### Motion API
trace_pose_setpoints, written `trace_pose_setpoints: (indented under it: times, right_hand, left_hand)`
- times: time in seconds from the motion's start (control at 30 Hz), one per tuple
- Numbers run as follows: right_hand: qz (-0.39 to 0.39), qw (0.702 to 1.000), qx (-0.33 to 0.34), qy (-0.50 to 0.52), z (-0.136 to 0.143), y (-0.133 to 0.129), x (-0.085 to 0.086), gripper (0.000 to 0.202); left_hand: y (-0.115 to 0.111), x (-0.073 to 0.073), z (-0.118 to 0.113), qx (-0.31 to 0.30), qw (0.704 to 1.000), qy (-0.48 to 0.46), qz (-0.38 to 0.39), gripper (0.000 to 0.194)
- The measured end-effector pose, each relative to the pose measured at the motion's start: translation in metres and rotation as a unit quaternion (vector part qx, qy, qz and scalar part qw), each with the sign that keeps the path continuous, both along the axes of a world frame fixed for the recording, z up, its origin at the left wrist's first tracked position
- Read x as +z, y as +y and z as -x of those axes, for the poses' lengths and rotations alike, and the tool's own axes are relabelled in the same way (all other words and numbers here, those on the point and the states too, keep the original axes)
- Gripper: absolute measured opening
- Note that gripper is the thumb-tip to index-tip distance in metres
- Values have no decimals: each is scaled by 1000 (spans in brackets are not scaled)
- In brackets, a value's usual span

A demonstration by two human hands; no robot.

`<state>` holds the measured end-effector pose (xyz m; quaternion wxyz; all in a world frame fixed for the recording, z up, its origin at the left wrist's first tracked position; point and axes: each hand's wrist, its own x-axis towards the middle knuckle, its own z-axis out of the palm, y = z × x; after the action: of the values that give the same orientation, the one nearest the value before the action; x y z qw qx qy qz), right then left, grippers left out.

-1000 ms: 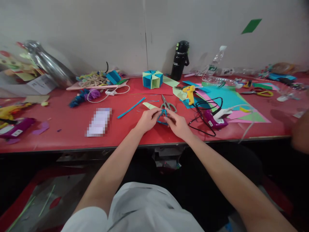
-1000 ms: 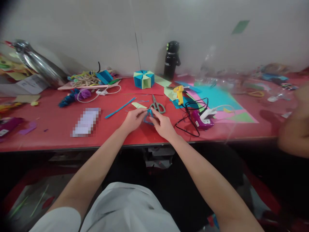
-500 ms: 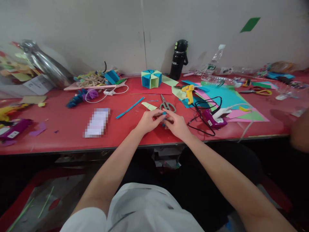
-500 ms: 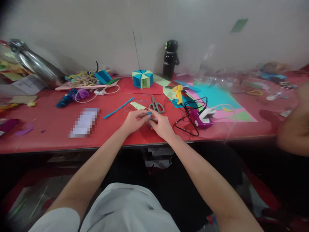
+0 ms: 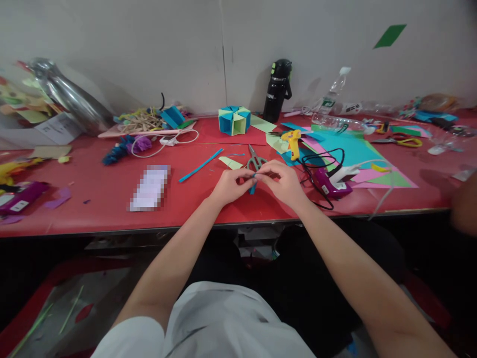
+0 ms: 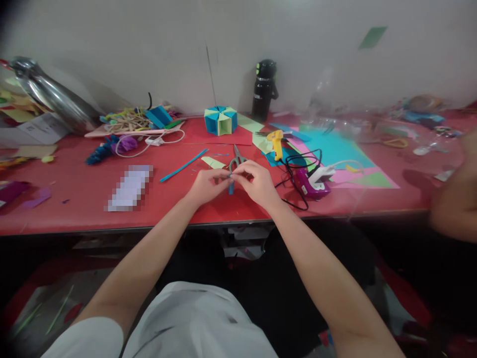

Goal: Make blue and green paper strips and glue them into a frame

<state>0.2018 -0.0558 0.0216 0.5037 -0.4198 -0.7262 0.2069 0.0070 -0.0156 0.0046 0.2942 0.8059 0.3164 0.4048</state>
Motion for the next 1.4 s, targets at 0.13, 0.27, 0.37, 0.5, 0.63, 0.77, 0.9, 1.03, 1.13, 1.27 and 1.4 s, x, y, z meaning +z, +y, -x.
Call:
trace_pose_setpoints:
  times: [0.13,0.27,0.37,0.5,0.63,0.77,0.9,1.03,1.13,1.27,1.4]
  right_hand:
    - [13,1000,4,-1,-4,3,4,21]
    - [72,995,3,64,-5,3,2,29]
    - [106,990,31,83,-3,1,-1,32]
    - [104,990,52,85,1,-3,-2,29]
    - [94,991,52,83,4,-5,-2,26]
    - [87,992,50,75,5,-8,-1,28]
    - [93,992,52,66,6,-11,1,29]
    - [84,994,49,48,6,-13,3,28]
    - [82,994,46,49,5,-13,3,29]
    - [79,995,40,51,5,-14,3,29]
    - [80,995,44,47,5,-15,4,27]
  left_hand:
    - [1,5,1,-24,999,-23,18,20]
    - [0,14,2,-100,975,-77,183,34]
    - [0,16,3,-127,948,-111,270,39]
    - [3,13,5,-145,900,-143,384,37]
    - [6,15,8,-163,872,-149,436,37]
    - [4,21,10,-173,862,-144,455,33]
    - [2,24,12,-160,862,-143,460,27]
    - [3,23,12,-177,854,-136,470,25]
    - [2,23,12,-176,853,-145,469,26]
    - [1,23,11,-174,858,-145,461,30]
    - [1,24,12,-183,853,-135,471,30]
